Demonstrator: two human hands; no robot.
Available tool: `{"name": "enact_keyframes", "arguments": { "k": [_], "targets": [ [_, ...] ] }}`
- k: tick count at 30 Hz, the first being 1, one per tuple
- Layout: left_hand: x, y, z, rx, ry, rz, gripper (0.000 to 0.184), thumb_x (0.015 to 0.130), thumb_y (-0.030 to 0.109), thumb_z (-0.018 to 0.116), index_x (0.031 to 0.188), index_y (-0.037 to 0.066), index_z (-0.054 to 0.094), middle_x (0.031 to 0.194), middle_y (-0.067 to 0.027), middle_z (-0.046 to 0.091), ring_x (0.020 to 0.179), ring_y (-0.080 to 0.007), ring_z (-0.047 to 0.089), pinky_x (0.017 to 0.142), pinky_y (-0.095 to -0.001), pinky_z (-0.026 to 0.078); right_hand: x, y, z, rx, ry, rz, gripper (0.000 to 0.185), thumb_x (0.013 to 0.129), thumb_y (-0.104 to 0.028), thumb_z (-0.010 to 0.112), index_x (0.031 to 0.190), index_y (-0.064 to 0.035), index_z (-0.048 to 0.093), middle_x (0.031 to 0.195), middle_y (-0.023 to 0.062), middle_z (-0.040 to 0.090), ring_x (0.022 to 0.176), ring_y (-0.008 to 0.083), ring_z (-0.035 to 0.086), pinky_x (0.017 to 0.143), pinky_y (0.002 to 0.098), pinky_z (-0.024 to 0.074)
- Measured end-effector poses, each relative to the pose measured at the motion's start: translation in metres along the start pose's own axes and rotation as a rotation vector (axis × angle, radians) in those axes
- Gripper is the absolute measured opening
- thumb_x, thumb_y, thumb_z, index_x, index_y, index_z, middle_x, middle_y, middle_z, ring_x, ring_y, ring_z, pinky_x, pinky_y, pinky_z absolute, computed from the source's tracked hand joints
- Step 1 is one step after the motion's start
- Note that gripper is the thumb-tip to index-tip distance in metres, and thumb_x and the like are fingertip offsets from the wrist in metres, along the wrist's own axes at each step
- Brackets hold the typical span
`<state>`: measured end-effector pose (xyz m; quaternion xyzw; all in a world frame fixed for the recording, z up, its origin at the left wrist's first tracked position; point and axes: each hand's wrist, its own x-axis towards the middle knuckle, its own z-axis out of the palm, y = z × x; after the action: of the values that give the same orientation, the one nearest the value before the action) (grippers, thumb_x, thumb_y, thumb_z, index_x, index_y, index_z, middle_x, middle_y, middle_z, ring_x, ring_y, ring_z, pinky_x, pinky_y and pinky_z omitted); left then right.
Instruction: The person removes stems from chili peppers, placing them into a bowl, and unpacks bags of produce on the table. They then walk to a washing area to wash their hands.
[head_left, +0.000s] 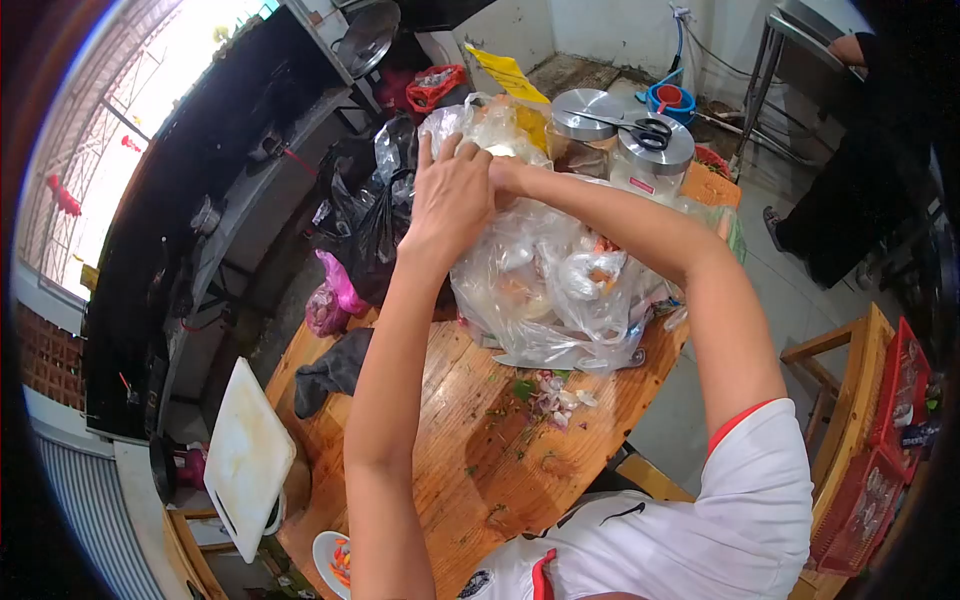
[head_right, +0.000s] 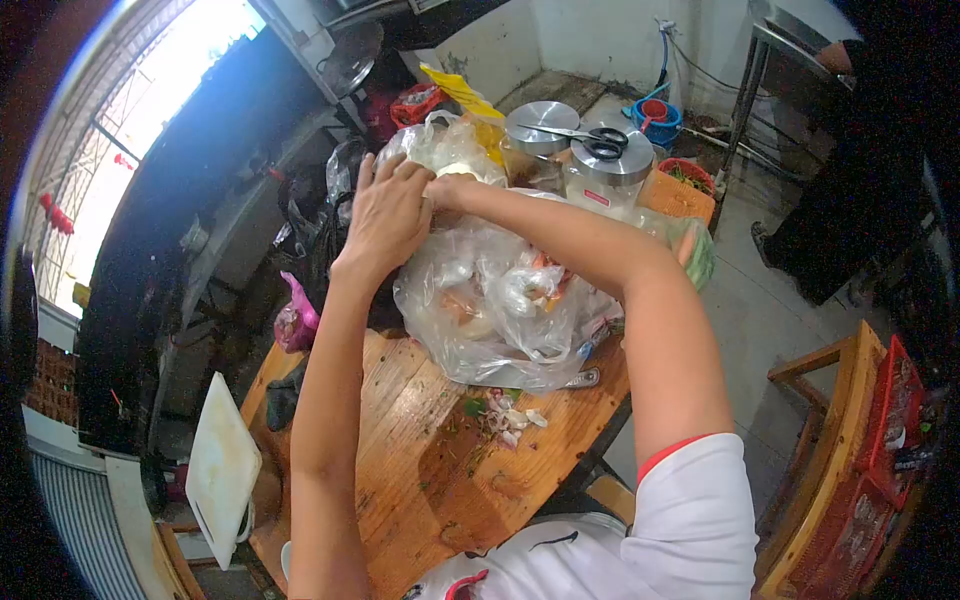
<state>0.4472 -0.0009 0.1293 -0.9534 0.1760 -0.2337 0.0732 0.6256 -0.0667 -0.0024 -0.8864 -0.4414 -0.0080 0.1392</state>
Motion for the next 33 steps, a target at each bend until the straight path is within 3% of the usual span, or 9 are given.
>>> {"name": "enact_keyframes", "arguments": {
  "k": [2, 9, 10, 13, 19, 23, 26, 29, 33],
  "targets": [
    [0.004, 0.0, 0.017, 0.129, -0.293, -0.052, 0.034, 0.081, 0.012, 0.057, 0.114, 0.006, 0.061, 0.118, -0.0108, 0.061, 0.123, -0.0319, 0.049, 0.112, -0.0531, 0.023, 0.016, 0.028, 0.032, 0.054, 0.047, -0.079, 0.047, 0.074, -0.035, 0.069, 0.112, -0.007, 0.065, 0.115, 0.0196, 0.064, 0.102, 0.0343, 0.063, 0.087, 0.0422, 0.0501],
    [-0.013, -0.015, 0.058, 0.078, -0.139, -0.105, 0.037, 0.079, 0.015, 0.059, 0.114, 0.004, 0.061, 0.12, -0.0121, 0.058, 0.12, -0.0301, 0.049, 0.106, -0.0511, 0.03, -0.026, -0.005, -0.046, 0.75, -0.161, 0.358, 0.05, 0.083, -0.041, 0.064, 0.119, -0.0066, 0.061, 0.114, 0.0158, 0.064, 0.097, 0.0238, 0.06, 0.079, 0.0362, 0.0491],
    [-0.01, -0.015, 0.057, 0.071, -0.175, -0.124, 0.038, 0.078, 0.015, 0.06, 0.114, 0.004, 0.06, 0.119, -0.0122, 0.058, 0.118, -0.0297, 0.05, 0.104, -0.0503, 0.032, -0.021, -0.001, -0.042, 0.681, -0.125, 0.312, 0.044, 0.085, -0.043, 0.063, 0.112, -0.0082, 0.063, 0.094, 0.0062, 0.064, 0.075, 0.0175, 0.057, 0.062, 0.0317, 0.0468],
    [-0.012, -0.015, 0.061, 0.109, -0.2, -0.136, 0.034, 0.078, 0.014, 0.059, 0.11, 0.004, 0.063, 0.117, -0.0122, 0.056, 0.112, -0.0281, 0.05, 0.097, -0.0478, 0.037, -0.029, -0.003, -0.05, 0.92, -0.186, 0.447, 0.035, 0.086, -0.044, 0.062, 0.099, -0.0109, 0.063, 0.072, 0.0001, 0.054, 0.057, 0.0106, 0.047, 0.045, 0.028, 0.0351],
    [-0.022, -0.014, 0.063, 0.242, -0.299, -0.103, 0.026, 0.081, 0.017, 0.054, 0.094, 0.004, 0.072, 0.118, -0.0115, 0.057, 0.113, -0.0278, 0.05, 0.101, -0.0483, 0.034, -0.032, 0.001, -0.068, 1.099, -0.079, 0.408, 0.031, 0.084, -0.041, 0.063, 0.093, -0.0116, 0.064, 0.064, -0.0012, 0.044, 0.052, 0.0091, 0.04, 0.043, 0.0281, 0.0254],
    [-0.023, -0.009, 0.067, 0.275, -0.365, -0.14, 0.027, 0.082, 0.02, 0.056, 0.096, 0.003, 0.072, 0.117, -0.0128, 0.06, 0.116, -0.0279, 0.051, 0.105, -0.0504, 0.03, -0.017, 0.002, -0.107, 1.381, 0.098, 0.447, 0.026, 0.089, -0.038, 0.054, 0.092, -0.0129, 0.06, 0.065, -0.004, 0.047, 0.049, 0.0063, 0.038, 0.049, 0.0274, 0.0479],
    [-0.021, -0.009, 0.057, 0.264, -0.393, -0.156, 0.028, 0.081, 0.023, 0.059, 0.097, 0.003, 0.072, 0.116, -0.0133, 0.062, 0.117, -0.0281, 0.051, 0.106, -0.0507, 0.029, -0.034, -0.012, -0.14, 1.445, 0.139, 0.357, 0.028, 0.089, -0.037, 0.055, 0.097, -0.0107, 0.06, 0.069, -0.0037, 0.05, 0.05, 0.0071, 0.041, 0.071, 0.0378, 0.0602],
    [-0.019, -0.014, 0.055, 0.241, -0.41, -0.213, 0.031, 0.08, 0.026, 0.061, 0.099, 0.003, 0.071, 0.115, -0.0136, 0.063, 0.116, -0.0288, 0.052, 0.107, -0.0504, 0.029, -0.051, -0.015, -0.171, 1.442, 0.104, 0.258, 0.032, 0.089, -0.037, 0.057, 0.101, -0.0077, 0.059, 0.073, -0.0022, 0.056, 0.054, 0.0082, 0.048, 0.084, 0.0465, 0.0579],
    [-0.014, -0.012, 0.048, 0.178, -0.444, -0.308, 0.032, 0.084, 0.02, 0.054, 0.105, 0.004, 0.071, 0.12, -0.0133, 0.061, 0.121, -0.0296, 0.048, 0.112, -0.0521, 0.021, -0.054, 0.004, -0.197, 1.404, 0.152, 0.199, 0.038, 0.088, -0.041, 0.057, 0.104, -0.0068, 0.06, 0.089, 0.0051, 0.067, 0.076, 0.0148, 0.067, 0.08, 0.0435, 0.0591]
  ]
}}
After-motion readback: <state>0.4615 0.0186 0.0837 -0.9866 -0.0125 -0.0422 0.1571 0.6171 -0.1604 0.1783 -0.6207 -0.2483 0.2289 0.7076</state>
